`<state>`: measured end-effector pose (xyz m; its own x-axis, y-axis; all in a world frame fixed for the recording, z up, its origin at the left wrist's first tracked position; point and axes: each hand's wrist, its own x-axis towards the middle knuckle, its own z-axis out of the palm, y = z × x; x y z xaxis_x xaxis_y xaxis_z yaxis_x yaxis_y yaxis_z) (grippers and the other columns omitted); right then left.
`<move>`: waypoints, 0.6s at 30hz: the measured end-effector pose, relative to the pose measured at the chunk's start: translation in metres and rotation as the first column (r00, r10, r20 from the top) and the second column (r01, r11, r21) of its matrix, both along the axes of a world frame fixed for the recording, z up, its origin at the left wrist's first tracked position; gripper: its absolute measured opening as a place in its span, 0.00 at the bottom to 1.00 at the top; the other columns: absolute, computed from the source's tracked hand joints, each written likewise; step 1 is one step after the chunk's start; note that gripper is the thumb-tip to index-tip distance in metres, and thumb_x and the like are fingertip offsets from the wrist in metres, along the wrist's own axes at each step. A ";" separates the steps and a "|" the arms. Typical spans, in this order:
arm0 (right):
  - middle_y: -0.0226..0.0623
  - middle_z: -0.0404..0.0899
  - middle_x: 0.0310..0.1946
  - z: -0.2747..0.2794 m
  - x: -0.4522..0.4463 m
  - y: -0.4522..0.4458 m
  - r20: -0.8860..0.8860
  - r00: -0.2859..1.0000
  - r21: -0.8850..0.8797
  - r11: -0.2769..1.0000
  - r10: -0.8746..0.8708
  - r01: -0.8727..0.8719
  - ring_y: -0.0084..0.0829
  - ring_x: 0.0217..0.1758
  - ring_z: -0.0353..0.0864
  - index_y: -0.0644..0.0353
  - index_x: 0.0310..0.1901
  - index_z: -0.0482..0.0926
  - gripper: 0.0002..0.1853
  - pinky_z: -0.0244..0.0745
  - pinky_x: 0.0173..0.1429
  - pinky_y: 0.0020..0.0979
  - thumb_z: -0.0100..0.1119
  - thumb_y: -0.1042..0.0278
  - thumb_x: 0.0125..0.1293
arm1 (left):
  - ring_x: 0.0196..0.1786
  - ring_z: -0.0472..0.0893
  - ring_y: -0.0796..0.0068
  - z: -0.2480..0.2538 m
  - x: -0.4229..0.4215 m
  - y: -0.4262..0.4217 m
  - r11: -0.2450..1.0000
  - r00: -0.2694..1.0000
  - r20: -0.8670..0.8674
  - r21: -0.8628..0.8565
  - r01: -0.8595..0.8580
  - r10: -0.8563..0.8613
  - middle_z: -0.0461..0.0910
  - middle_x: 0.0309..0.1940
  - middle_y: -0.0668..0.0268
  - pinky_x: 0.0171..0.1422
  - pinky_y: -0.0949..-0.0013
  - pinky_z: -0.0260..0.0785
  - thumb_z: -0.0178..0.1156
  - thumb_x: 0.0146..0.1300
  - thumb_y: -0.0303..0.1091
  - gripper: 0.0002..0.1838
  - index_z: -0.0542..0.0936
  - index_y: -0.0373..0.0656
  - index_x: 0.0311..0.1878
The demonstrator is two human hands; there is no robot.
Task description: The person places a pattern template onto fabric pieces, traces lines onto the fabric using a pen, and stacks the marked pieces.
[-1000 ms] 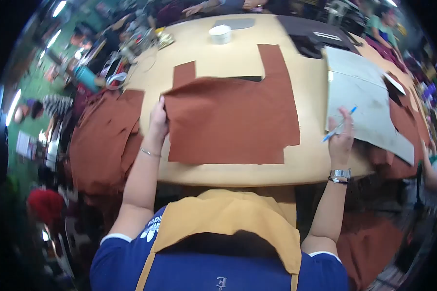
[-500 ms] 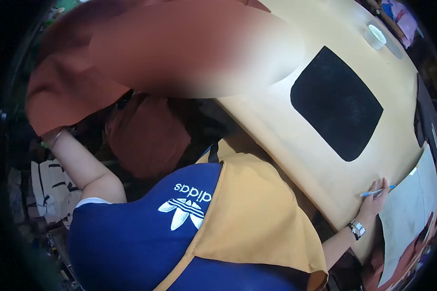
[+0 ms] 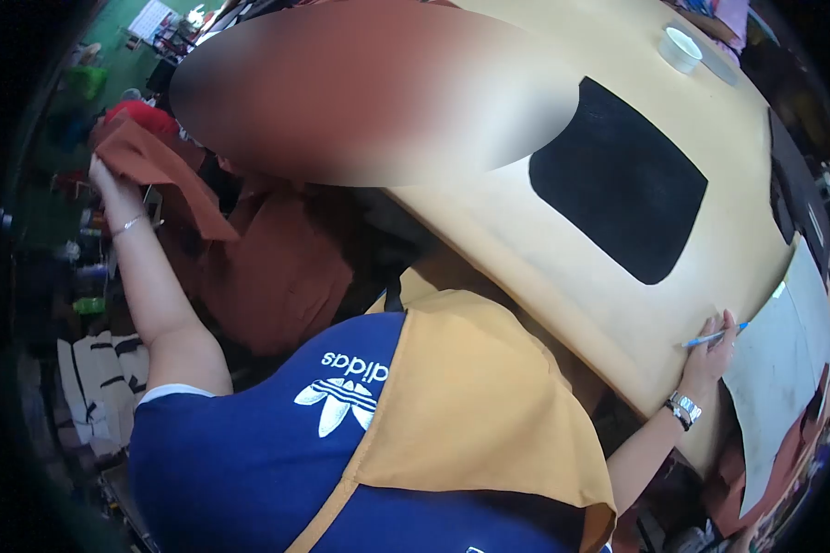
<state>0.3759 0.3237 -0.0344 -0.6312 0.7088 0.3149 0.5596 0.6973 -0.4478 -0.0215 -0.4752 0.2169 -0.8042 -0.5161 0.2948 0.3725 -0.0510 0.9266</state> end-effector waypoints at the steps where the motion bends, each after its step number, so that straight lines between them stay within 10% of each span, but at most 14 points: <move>1: 0.49 0.79 0.52 0.001 0.000 0.001 0.006 1.000 0.034 0.999 -0.013 0.013 0.45 0.55 0.78 0.57 0.60 0.73 0.18 0.72 0.58 0.41 0.52 0.66 0.70 | 0.63 0.74 0.58 -0.001 0.009 0.012 0.994 0.994 -0.021 -0.044 0.102 -0.103 0.70 0.64 0.53 0.65 0.56 0.69 0.43 0.72 0.47 0.26 0.70 0.38 0.63; 5: 0.47 0.81 0.47 -0.008 0.006 0.010 0.069 0.982 0.215 0.964 -0.173 0.155 0.47 0.50 0.80 0.50 0.57 0.77 0.18 0.73 0.54 0.46 0.51 0.70 0.66 | 0.65 0.71 0.60 -0.024 0.033 -0.035 0.979 0.984 0.083 -0.120 0.167 -0.158 0.67 0.66 0.52 0.68 0.58 0.64 0.45 0.72 0.48 0.28 0.67 0.36 0.65; 10: 0.49 0.80 0.47 0.003 0.004 0.000 0.338 0.890 0.214 0.946 -0.305 0.243 0.50 0.48 0.79 0.38 0.59 0.77 0.19 0.73 0.54 0.49 0.48 0.65 0.67 | 0.67 0.68 0.62 -0.136 0.065 -0.148 0.944 0.861 0.469 -0.329 -0.035 0.195 0.64 0.68 0.51 0.71 0.60 0.59 0.47 0.72 0.49 0.31 0.64 0.34 0.68; 14: 0.50 0.78 0.51 0.027 0.000 -0.004 0.147 0.943 0.032 0.955 -0.297 0.296 0.46 0.51 0.79 0.44 0.65 0.71 0.21 0.73 0.55 0.45 0.46 0.63 0.71 | 0.70 0.65 0.64 -0.199 0.078 -0.186 0.759 0.666 0.561 -0.652 -0.011 0.492 0.61 0.70 0.51 0.74 0.62 0.54 0.49 0.72 0.50 0.34 0.60 0.32 0.70; 15: 0.48 0.78 0.52 0.050 0.002 0.001 0.073 0.961 -0.090 0.958 -0.267 0.273 0.43 0.52 0.79 0.49 0.67 0.69 0.22 0.73 0.55 0.43 0.45 0.63 0.72 | 0.70 0.65 0.65 -0.198 0.065 -0.177 0.747 0.752 0.478 -0.664 -0.029 0.454 0.61 0.71 0.51 0.74 0.62 0.53 0.50 0.71 0.50 0.35 0.60 0.31 0.71; 17: 0.39 0.72 0.63 0.092 0.013 0.037 -0.653 0.757 -0.232 0.946 0.020 -0.226 0.31 0.64 0.71 0.58 0.67 0.67 0.24 0.65 0.64 0.31 0.47 0.60 0.73 | 0.75 0.56 0.67 -0.127 0.036 -0.062 0.926 0.937 0.292 -0.372 -0.072 0.191 0.55 0.75 0.55 0.77 0.65 0.47 0.44 0.74 0.53 0.36 0.55 0.35 0.74; 18: 0.34 0.66 0.69 0.170 0.018 -0.008 -0.547 0.821 -0.104 0.960 0.162 -0.259 0.28 0.70 0.65 0.59 0.68 0.67 0.26 0.59 0.69 0.28 0.50 0.59 0.72 | 0.77 0.54 0.67 -0.058 0.038 0.023 0.954 0.980 0.116 -0.236 0.183 -0.159 0.53 0.75 0.59 0.78 0.66 0.45 0.41 0.75 0.51 0.33 0.57 0.37 0.73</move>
<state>0.3938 0.3156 0.1351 -0.5416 0.6496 0.5336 0.0510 0.6589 -0.7505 0.0163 -0.4523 0.1585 -0.9044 -0.2899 0.3130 0.2879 0.1265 0.9493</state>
